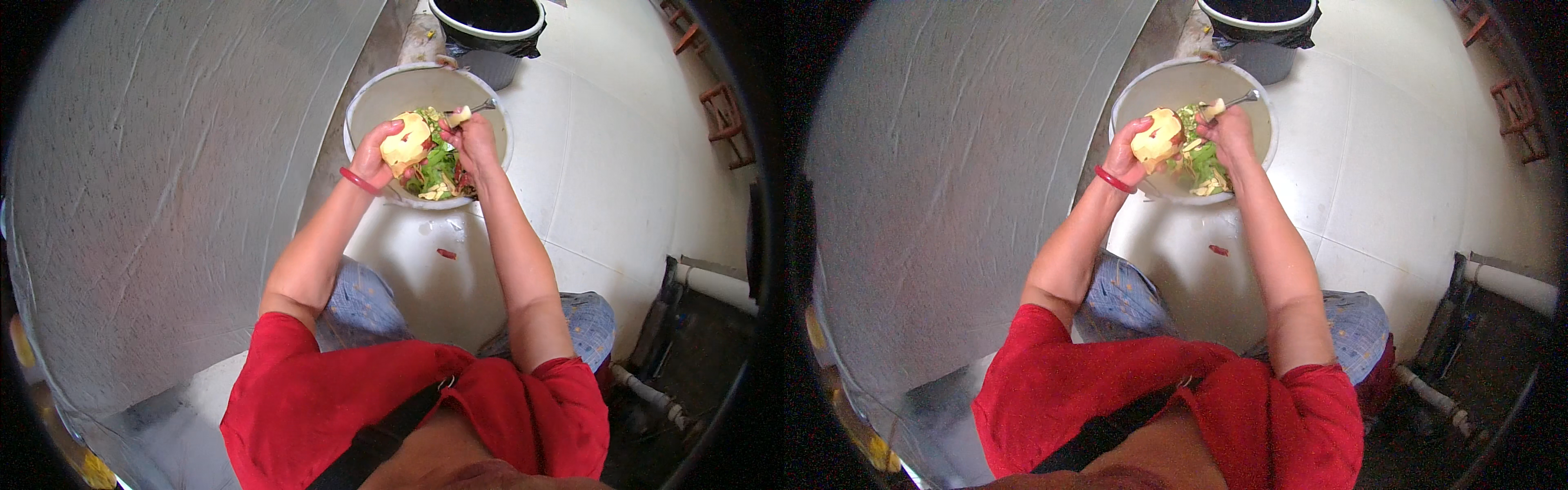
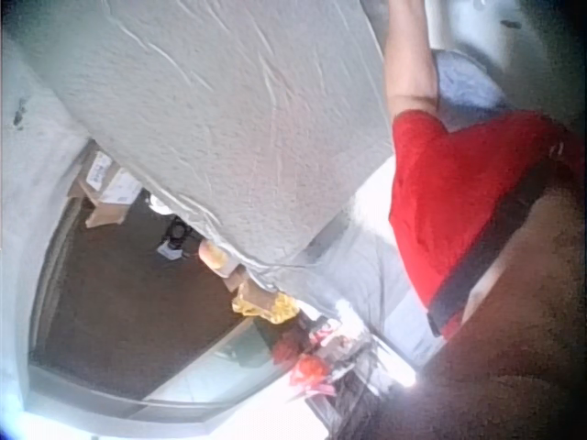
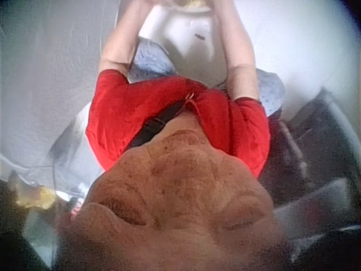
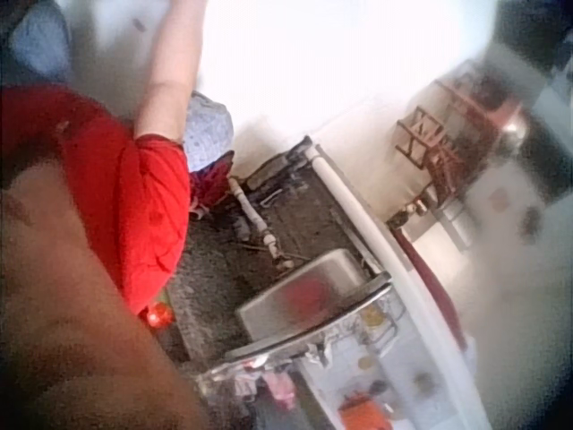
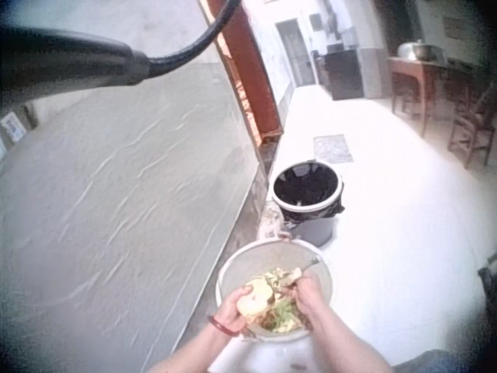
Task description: The person scoops rice from a large container into a bowl, walks to a storage area to retrieve a potato from a plastic bag, washes the potato in a kitchen sink, and then sits on the floor to peel the potato using a small metal scraper over a bucket of water and scraps.
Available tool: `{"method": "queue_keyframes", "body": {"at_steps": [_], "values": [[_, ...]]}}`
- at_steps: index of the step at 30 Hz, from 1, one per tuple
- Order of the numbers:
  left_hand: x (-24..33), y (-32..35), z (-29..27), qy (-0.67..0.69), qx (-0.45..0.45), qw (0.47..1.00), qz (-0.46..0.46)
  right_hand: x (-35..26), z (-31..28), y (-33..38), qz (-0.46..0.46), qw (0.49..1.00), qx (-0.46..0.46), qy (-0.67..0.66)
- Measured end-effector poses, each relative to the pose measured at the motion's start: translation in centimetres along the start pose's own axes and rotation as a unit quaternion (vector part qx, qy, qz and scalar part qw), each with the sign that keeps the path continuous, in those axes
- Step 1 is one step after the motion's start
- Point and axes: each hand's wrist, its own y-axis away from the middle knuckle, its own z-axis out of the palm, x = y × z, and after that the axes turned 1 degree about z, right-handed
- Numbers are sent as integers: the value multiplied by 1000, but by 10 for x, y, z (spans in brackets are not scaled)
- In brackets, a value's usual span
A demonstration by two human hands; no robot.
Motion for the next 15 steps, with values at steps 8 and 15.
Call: {"method": "queue_keyframes", "body": {"at_steps": [8, 15], "values": [[-3, -10, 1, -68, 109, 985, 114, -2, 17, 19, -67, 975, -186, 100], [-11, -11, 23, -84, 199, 960, 177, 11, 19, 13, -113, 973, -99, 175]]}}
